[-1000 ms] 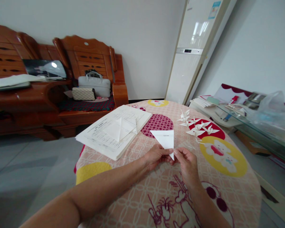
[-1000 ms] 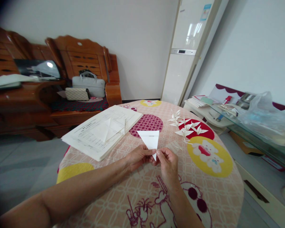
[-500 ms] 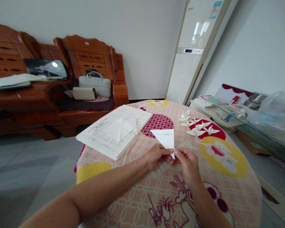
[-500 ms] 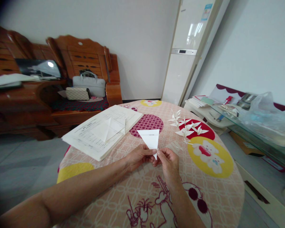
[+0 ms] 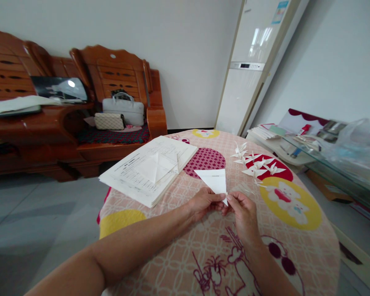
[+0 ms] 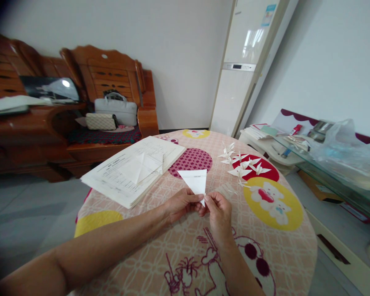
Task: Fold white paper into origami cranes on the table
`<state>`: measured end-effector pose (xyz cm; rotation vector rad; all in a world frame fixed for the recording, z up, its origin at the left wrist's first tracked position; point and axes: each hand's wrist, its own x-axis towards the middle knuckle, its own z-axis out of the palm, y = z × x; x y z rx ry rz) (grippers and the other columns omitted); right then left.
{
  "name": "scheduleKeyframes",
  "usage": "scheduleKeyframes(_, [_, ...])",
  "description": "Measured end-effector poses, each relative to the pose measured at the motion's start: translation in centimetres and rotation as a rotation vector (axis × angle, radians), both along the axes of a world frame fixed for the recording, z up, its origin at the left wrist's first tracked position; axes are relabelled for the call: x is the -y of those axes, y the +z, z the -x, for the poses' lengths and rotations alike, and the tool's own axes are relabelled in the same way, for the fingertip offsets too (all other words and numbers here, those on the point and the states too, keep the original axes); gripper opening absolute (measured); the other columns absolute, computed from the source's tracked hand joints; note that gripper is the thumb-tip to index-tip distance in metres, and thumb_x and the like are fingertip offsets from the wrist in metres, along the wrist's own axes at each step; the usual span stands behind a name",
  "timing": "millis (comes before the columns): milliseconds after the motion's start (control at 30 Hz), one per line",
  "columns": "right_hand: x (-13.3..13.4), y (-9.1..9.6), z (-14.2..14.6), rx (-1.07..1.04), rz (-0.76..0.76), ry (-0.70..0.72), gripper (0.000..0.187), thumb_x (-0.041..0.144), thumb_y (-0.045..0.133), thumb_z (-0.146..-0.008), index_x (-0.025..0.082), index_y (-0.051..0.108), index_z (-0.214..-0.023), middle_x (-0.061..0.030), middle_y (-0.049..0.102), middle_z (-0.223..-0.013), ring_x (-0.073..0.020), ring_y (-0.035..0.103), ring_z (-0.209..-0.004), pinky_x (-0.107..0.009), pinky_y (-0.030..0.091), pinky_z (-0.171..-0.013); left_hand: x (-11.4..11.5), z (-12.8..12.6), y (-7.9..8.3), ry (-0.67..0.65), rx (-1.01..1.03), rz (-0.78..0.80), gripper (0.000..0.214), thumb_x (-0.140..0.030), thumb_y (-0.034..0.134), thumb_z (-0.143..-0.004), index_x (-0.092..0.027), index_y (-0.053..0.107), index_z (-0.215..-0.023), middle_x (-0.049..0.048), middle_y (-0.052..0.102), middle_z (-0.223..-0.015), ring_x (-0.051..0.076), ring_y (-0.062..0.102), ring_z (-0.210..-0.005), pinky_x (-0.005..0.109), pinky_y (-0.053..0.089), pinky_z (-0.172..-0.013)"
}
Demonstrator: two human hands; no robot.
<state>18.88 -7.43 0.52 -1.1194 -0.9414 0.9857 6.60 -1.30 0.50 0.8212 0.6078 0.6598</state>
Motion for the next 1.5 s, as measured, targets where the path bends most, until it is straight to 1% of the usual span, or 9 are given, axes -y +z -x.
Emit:
scheduleKeyframes(167, [0.1, -0.04, 0.12, -0.003, -0.026, -0.019, 0.021, 0.035, 0.064, -0.08, 0.019, 0.06, -0.067, 0.0017, 0.061, -0.054, -0.0131, 0.054, -0.046, -0.025, 0.045, -0.047, 0.14, -0.06, 0.06, 0.011, 0.003, 0.019, 0.034, -0.034, 0.084, -0.057, -0.006, 0.066, -0.063, 0.0061, 0.063, -0.057, 0.009, 0.055, -0.049, 0.021, 0.043, -0.054])
scheduleKeyframes(333, [-0.05, -0.12, -0.03, -0.045, 0.028, 0.001, 0.022, 0.036, 0.066, -0.078, 0.018, 0.061, -0.065, 0.0001, 0.063, -0.054, -0.0147, 0.057, -0.046, -0.027, 0.047, -0.046, 0.15, 0.11, 0.47, 0.018, -0.032, -0.039, 0.031, -0.033, 0.083, -0.059, -0.006, 0.067, -0.062, 0.0063, 0.063, -0.055, 0.009, 0.053, -0.047, 0.021, 0.041, -0.052])
scheduleKeyframes(533, [-0.1, 0.1, -0.1, -0.065, 0.044, 0.039, 0.021, 0.036, 0.068, -0.077, 0.019, 0.061, -0.066, 0.0004, 0.063, -0.055, -0.015, 0.057, -0.046, -0.027, 0.048, -0.045, -0.01, 0.27, 0.66, 0.011, -0.051, -0.056, 0.031, -0.032, 0.082, -0.061, -0.005, 0.068, -0.065, 0.0093, 0.066, -0.06, 0.009, 0.054, -0.049, 0.021, 0.041, -0.053])
scheduleKeyframes(633, [-0.03, -0.04, -0.14, -0.023, 0.03, 0.029, 0.02, 0.035, 0.068, -0.077, 0.019, 0.061, -0.067, 0.0012, 0.061, -0.054, -0.0149, 0.057, -0.046, -0.027, 0.048, -0.046, -0.01, 0.19, 0.5, 0.01, -0.06, -0.05, 0.03, -0.032, 0.081, -0.061, -0.005, 0.068, -0.067, 0.0091, 0.066, -0.059, 0.01, 0.055, -0.049, 0.021, 0.042, -0.054])
scheduleKeyframes(800, [-0.01, -0.62, -0.17, 0.056, -0.039, -0.034, 0.018, 0.034, 0.064, -0.082, 0.019, 0.063, -0.073, 0.0013, 0.063, -0.056, -0.0133, 0.057, -0.046, -0.025, 0.047, -0.047, -0.04, -0.03, 0.13, 0.001, -0.015, 0.002, 0.031, -0.031, 0.082, -0.06, -0.006, 0.067, -0.069, 0.0063, 0.064, -0.058, 0.01, 0.056, -0.05, 0.022, 0.044, -0.055])
scheduleKeyframes(933, [-0.03, -0.34, -0.03, 0.006, -0.017, 0.005, 0.024, 0.037, 0.063, -0.083, 0.017, 0.062, -0.069, -0.0005, 0.065, -0.058, -0.0142, 0.058, -0.048, -0.026, 0.049, -0.048, -0.12, 0.07, 0.17, 0.025, -0.015, -0.001, 0.031, -0.031, 0.082, -0.061, -0.006, 0.067, -0.069, 0.0062, 0.065, -0.06, 0.009, 0.056, -0.05, 0.021, 0.043, -0.055])
scheduleKeyframes(1067, [-0.08, -0.01, 0.12, -0.052, 0.019, 0.026, 0.025, 0.039, 0.068, -0.078, 0.017, 0.062, -0.069, -0.0007, 0.064, -0.057, -0.0148, 0.059, -0.047, -0.026, 0.05, -0.046, -0.17, 0.19, 0.23, 0.04, -0.022, -0.017, 0.031, -0.033, 0.081, -0.062, -0.005, 0.067, -0.067, 0.0055, 0.063, -0.058, 0.008, 0.054, -0.049, 0.02, 0.041, -0.053])
scheduleKeyframes(1167, [-0.12, -0.04, 0.05, -0.026, 0.016, 0.014, 0.023, 0.038, 0.069, -0.076, 0.016, 0.062, -0.071, -0.0002, 0.065, -0.057, -0.0142, 0.059, -0.047, -0.025, 0.05, -0.046, -0.16, 0.16, 0.18, 0.041, -0.024, -0.022, 0.032, -0.034, 0.082, -0.061, -0.006, 0.067, -0.066, 0.0045, 0.062, -0.056, 0.008, 0.054, -0.048, 0.02, 0.04, -0.052])
scheduleKeyframes(1500, [-0.25, -0.72, -0.24, 0.069, -0.03, -0.038, 0.022, 0.036, 0.065, -0.081, 0.017, 0.061, -0.071, 0.0013, 0.062, -0.055, -0.0128, 0.057, -0.046, -0.024, 0.047, -0.047, 0.17, 0.0, 0.28, 0.012, -0.044, -0.028, 0.032, -0.035, 0.083, -0.06, -0.006, 0.068, -0.064, 0.0055, 0.064, -0.058, 0.009, 0.054, -0.051, 0.022, 0.041, -0.055])
